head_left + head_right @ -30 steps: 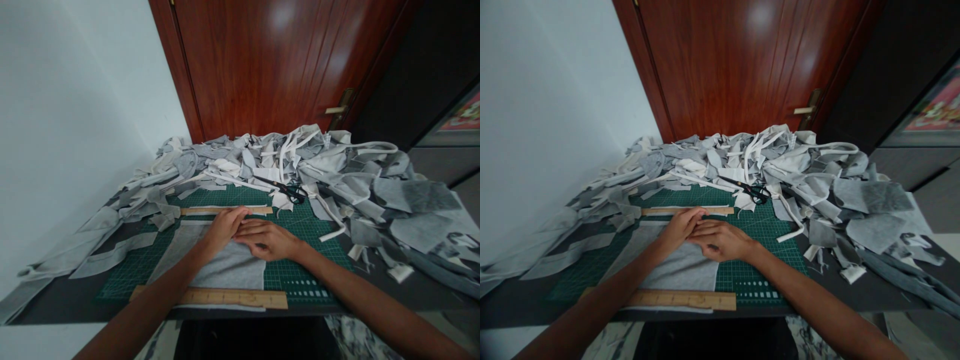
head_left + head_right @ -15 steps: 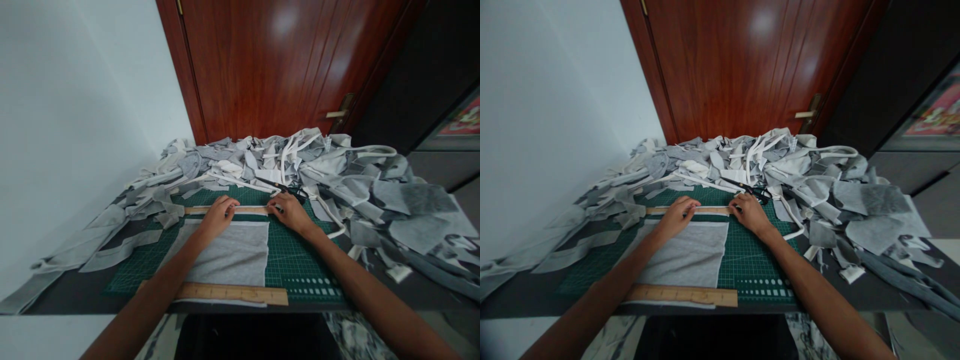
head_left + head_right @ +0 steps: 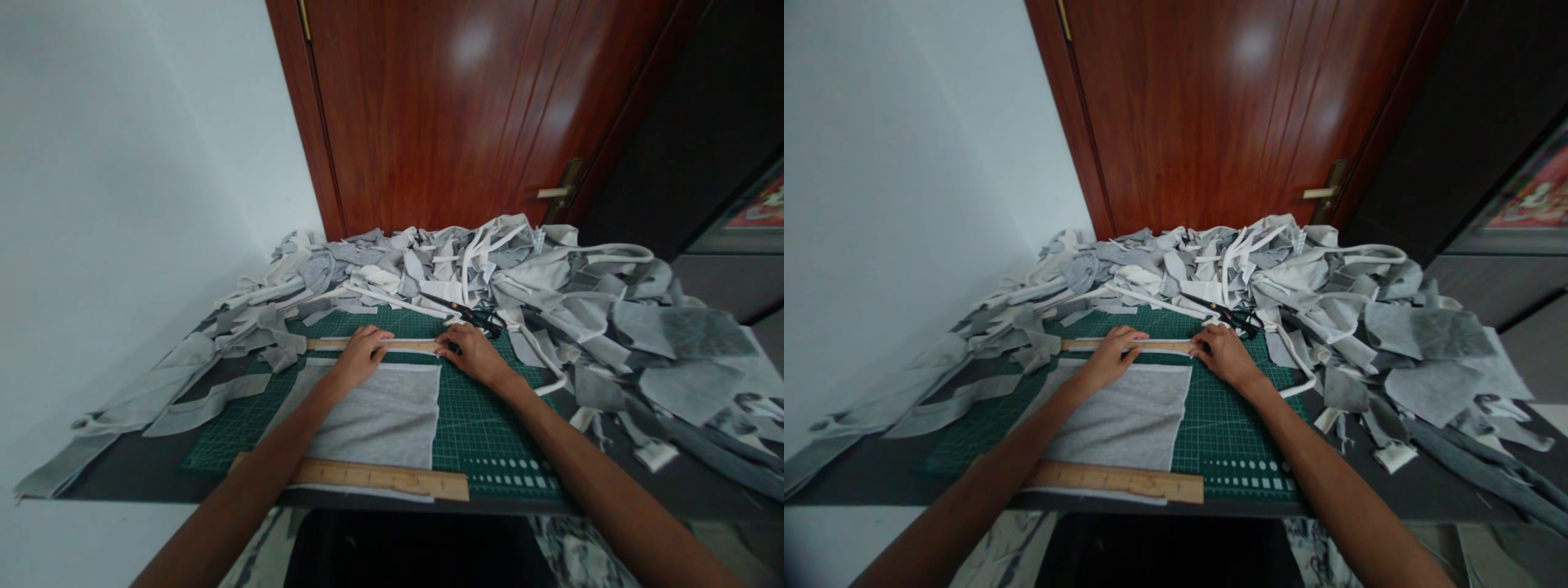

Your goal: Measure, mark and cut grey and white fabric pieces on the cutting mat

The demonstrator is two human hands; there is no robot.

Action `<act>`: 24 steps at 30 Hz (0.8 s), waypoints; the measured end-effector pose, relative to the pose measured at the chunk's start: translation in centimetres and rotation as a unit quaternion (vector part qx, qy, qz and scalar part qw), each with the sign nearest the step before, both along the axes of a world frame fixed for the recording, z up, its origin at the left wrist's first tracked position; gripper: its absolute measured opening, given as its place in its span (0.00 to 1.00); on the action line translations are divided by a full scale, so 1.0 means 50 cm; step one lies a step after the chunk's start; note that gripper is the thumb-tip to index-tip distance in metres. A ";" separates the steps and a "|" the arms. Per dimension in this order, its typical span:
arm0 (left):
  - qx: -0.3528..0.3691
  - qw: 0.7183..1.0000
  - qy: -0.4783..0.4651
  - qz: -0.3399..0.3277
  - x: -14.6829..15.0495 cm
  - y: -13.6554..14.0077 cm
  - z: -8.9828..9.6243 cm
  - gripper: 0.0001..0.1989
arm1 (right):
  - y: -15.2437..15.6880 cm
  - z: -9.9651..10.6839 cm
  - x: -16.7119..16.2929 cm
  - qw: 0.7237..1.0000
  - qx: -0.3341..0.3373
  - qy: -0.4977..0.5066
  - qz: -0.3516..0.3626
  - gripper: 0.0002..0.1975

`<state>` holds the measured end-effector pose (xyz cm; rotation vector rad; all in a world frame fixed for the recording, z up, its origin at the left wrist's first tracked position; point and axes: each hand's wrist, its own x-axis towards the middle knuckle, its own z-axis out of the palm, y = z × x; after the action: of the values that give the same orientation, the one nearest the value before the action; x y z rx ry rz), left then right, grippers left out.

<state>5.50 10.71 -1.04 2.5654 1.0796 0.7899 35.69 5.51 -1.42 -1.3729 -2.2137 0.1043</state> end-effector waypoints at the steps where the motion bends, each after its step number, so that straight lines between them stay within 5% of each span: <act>1: -0.001 1.000 0.003 0.000 0.000 0.001 -0.001 0.14 | 0.000 0.000 0.000 1.000 0.000 -0.001 -0.002 0.09; 24: 0.008 1.000 0.021 -0.014 -0.004 0.001 -0.002 0.17 | -0.004 -0.009 -0.002 0.999 -0.001 -0.035 0.019 0.16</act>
<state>5.29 10.74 -1.13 2.6157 1.0508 0.7430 35.60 5.30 -1.85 -1.3554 -2.2971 0.0719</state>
